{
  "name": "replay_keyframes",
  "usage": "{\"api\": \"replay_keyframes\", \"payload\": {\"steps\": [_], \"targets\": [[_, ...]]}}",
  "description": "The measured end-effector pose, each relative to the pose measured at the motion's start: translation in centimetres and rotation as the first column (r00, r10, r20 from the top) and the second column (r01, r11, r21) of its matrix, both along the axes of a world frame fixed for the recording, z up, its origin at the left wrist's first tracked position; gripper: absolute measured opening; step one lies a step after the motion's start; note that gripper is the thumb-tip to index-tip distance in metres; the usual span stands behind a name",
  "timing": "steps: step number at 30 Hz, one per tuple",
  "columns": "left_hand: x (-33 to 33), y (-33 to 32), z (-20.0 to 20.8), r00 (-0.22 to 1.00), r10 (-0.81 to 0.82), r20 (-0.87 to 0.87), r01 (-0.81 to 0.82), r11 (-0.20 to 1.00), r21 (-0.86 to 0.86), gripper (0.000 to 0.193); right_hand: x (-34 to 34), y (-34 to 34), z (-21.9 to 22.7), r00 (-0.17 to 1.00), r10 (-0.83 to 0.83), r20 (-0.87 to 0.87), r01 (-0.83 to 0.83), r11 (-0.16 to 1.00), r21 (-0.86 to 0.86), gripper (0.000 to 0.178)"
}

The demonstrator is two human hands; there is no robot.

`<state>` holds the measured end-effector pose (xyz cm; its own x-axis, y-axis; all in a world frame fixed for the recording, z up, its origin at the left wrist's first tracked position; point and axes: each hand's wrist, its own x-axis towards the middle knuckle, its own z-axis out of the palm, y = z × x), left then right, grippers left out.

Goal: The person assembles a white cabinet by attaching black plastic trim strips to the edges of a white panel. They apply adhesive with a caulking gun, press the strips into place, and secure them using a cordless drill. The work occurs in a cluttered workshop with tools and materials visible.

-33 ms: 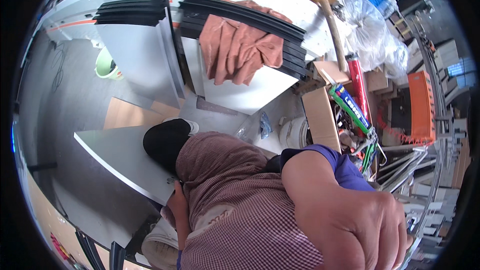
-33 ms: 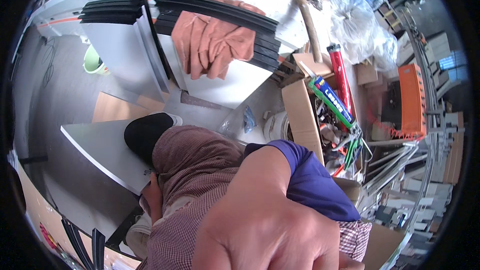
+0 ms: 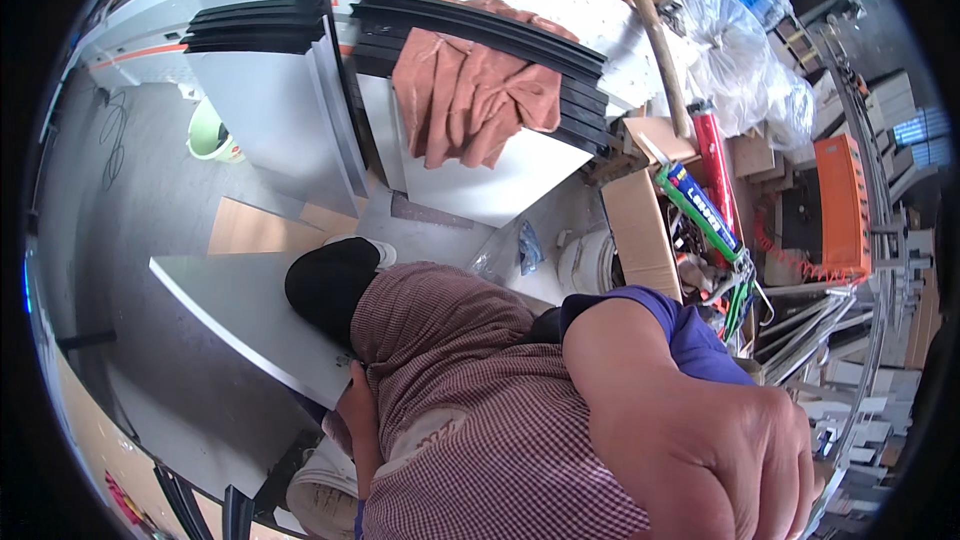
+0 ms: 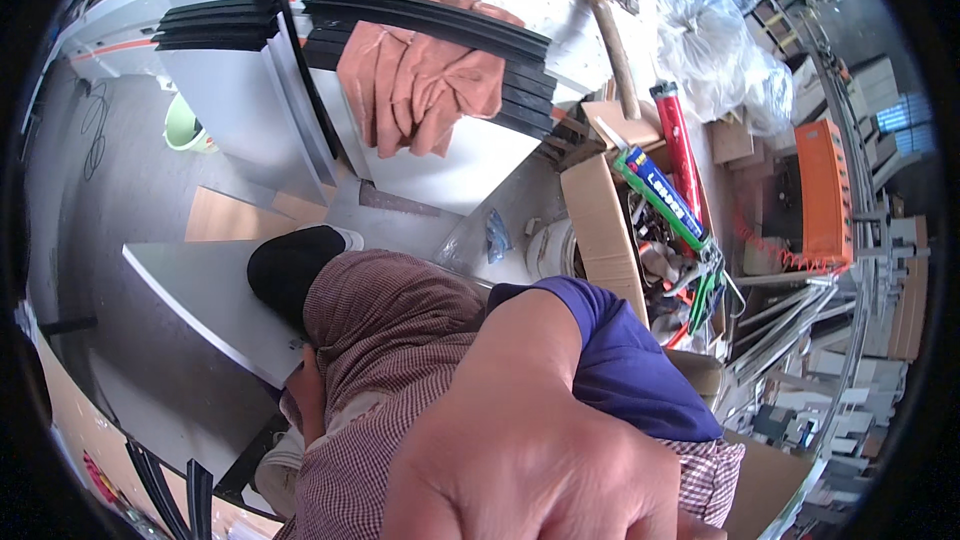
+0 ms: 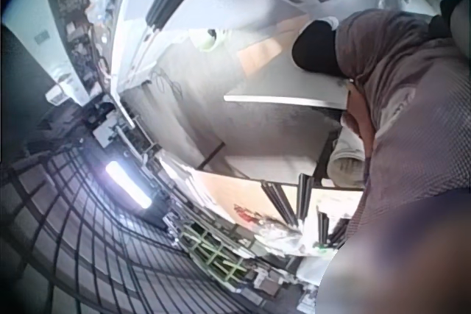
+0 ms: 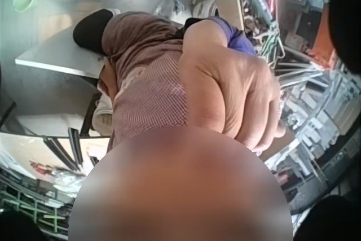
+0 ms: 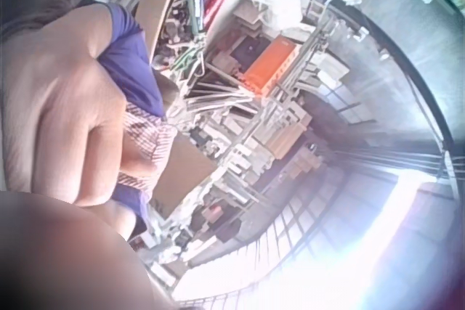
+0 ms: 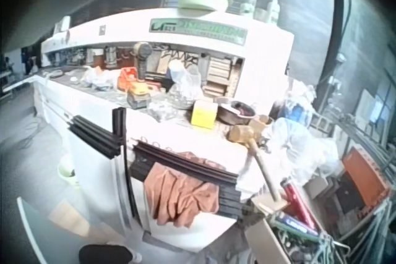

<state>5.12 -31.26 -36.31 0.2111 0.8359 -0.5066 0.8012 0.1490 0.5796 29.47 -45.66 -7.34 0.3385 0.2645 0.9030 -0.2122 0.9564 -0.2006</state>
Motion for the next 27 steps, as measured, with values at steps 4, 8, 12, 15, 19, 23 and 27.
{"api": "replay_keyframes", "payload": {"steps": [4, 8, 12, 15, 19, 23, 27], "targets": [[0.2, -0.2, 0.1, 1.000, -0.007, -0.013, 0.008, 0.998, 0.057, 0.053, -0.1, -1.0, 0.3, 0.998, -0.023, -0.050, 0.022, 1.000, -0.015, 0.046], [-0.3, 0.0, -0.1, 1.000, 0.024, -0.003, -0.024, 0.999, 0.035, 0.053, 1.4, -0.6, 0.3, 0.993, 0.107, 0.042, -0.107, 0.994, -0.011, 0.041], [-1.5, 0.4, -1.2, 0.956, -0.192, -0.220, 0.205, 0.978, 0.036, 0.054, 3.1, 0.2, -1.3, 0.967, -0.091, 0.237, 0.147, 0.962, -0.230, 0.031], [-2.0, 1.0, -2.7, 0.921, -0.144, -0.363, 0.161, 0.987, 0.019, 0.054, 6.3, -0.2, -5.3, 0.814, -0.153, 0.561, 0.461, 0.757, -0.463, 0.032], [-2.3, 1.7, -3.6, 0.956, -0.142, -0.256, 0.174, 0.979, 0.106, 0.056, 13.1, -5.1, -13.8, 0.407, -0.013, 0.913, 0.893, -0.206, -0.401, 0.031], [-1.9, 1.7, -2.4, 0.933, -0.251, -0.259, 0.304, 0.934, 0.189, 0.052, 22.2, -16.8, -17.6, 0.341, 0.533, 0.774, 0.590, -0.762, 0.265, 0.021], [-1.2, 1.3, -0.5, 0.986, -0.163, 0.042, 0.151, 0.968, 0.200, 0.044, 25.6, -28.3, -21.4, 0.315, 0.609, 0.728, 0.533, -0.748, 0.395, 0.066]]}}
